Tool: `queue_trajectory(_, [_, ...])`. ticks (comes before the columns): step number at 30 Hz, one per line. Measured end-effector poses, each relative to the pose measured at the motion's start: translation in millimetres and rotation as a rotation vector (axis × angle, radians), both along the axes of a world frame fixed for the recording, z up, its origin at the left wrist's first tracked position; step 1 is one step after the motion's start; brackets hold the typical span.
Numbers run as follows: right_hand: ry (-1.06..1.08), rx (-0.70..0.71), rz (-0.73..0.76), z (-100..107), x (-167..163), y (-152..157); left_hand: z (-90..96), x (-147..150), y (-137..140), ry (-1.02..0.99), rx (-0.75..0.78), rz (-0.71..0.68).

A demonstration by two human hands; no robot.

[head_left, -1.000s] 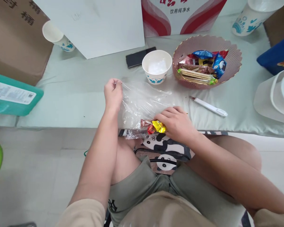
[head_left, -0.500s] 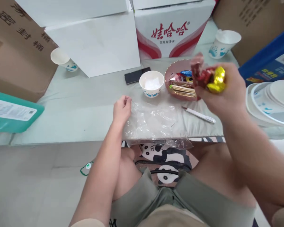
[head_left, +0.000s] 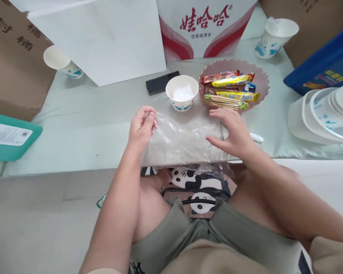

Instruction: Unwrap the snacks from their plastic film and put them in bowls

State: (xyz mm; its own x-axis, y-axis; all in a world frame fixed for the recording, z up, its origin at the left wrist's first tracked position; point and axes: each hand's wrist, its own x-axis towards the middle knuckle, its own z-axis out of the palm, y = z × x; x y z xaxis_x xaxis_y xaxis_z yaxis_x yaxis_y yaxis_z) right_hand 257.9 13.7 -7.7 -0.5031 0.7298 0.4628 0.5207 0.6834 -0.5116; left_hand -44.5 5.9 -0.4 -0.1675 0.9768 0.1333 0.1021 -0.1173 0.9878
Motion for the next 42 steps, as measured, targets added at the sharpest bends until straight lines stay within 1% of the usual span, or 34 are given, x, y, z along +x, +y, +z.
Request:
queue_trajectory(3, [-0.007,0.029,0.053,-7,-12,4,-1.3,-2,2,-0.001,0.010,0.005])
queue_trajectory(5, [0.002,0.015,0.035,-10,-14,4,-2.5,-3,3,0.012,0.015,0.024])
queue_trajectory(6, [0.035,0.005,-0.012,-10,-12,3,-3.1,-5,4,0.027,0.020,0.039])
queue_trajectory(8, [0.140,-0.032,-0.152,-6,-6,-1,-4.2,-8,3,0.094,0.033,0.074])
queue_trajectory(11, [0.317,-0.140,-0.376,5,6,-6,-5.1,-10,1,0.253,0.052,0.060])
queue_trajectory(13, [0.424,-0.232,-0.463,10,12,-7,-6.0,-9,0,0.316,0.051,0.018])
queue_trajectory(15, [0.522,-0.313,-0.487,11,16,-6,-8.2,-5,0,0.299,0.043,-0.006])
queue_trajectory(17, [0.606,-0.366,-0.446,9,18,-4,-12.2,0,0,0.221,0.038,0.028])
queue_trajectory(19, [0.648,-0.465,-0.333,7,18,-2,-17.2,5,-1,0.123,0.045,0.117])
queue_trajectory(20, [0.635,-0.548,-0.255,6,17,-2,-19.6,7,-2,0.090,0.045,0.157])
queue_trajectory(22, [0.536,-0.747,-0.099,6,15,-2,-22.7,9,-4,0.062,0.043,0.207])
queue_trajectory(23, [0.484,-0.825,-0.046,6,14,-2,-23.2,10,-5,0.053,0.048,0.221])
queue_trajectory(24, [0.455,-0.866,-0.024,6,12,-2,-23.1,10,-6,0.042,0.058,0.234])
queue_trajectory(25, [0.454,-0.870,-0.034,5,11,-2,-22.3,10,-5,0.027,0.071,0.246])
queue_trajectory(26, [0.474,-0.836,-0.076,5,10,-1,-21.2,9,-4,0.005,0.088,0.265])
queue_trajectory(28, [0.538,-0.700,-0.208,3,8,3,-18.3,7,-1,-0.048,0.101,0.295])
queue_trajectory(30, [0.586,-0.533,-0.327,2,8,6,-15.6,4,3,-0.127,0.041,0.265])
queue_trajectory(31, [0.610,-0.462,-0.365,2,9,8,-14.6,3,4,-0.181,-0.021,0.222])
queue_trajectory(33, [0.667,-0.363,-0.421,5,11,8,-13.6,3,6,-0.254,-0.198,0.080])
queue_trajectory(35, [0.722,-0.338,-0.440,8,12,6,-14.3,5,7,-0.238,-0.368,-0.041])
queue_trajectory(36, [0.752,-0.361,-0.422,9,13,5,-15.3,7,8,-0.209,-0.419,-0.062])
queue_trajectory(37, [0.787,-0.411,-0.389,10,13,3,-16.5,10,9,-0.185,-0.441,-0.054])
queue_trajectory(38, [0.818,-0.489,-0.343,9,12,1,-17.8,13,11,-0.175,-0.435,-0.023])
queue_trajectory(40, [0.810,-0.703,-0.234,7,10,-3,-20.4,18,15,-0.189,-0.377,0.061])
queue_trajectory(42, [0.716,-0.889,-0.157,5,6,-6,-21.9,22,18,-0.207,-0.313,0.113])
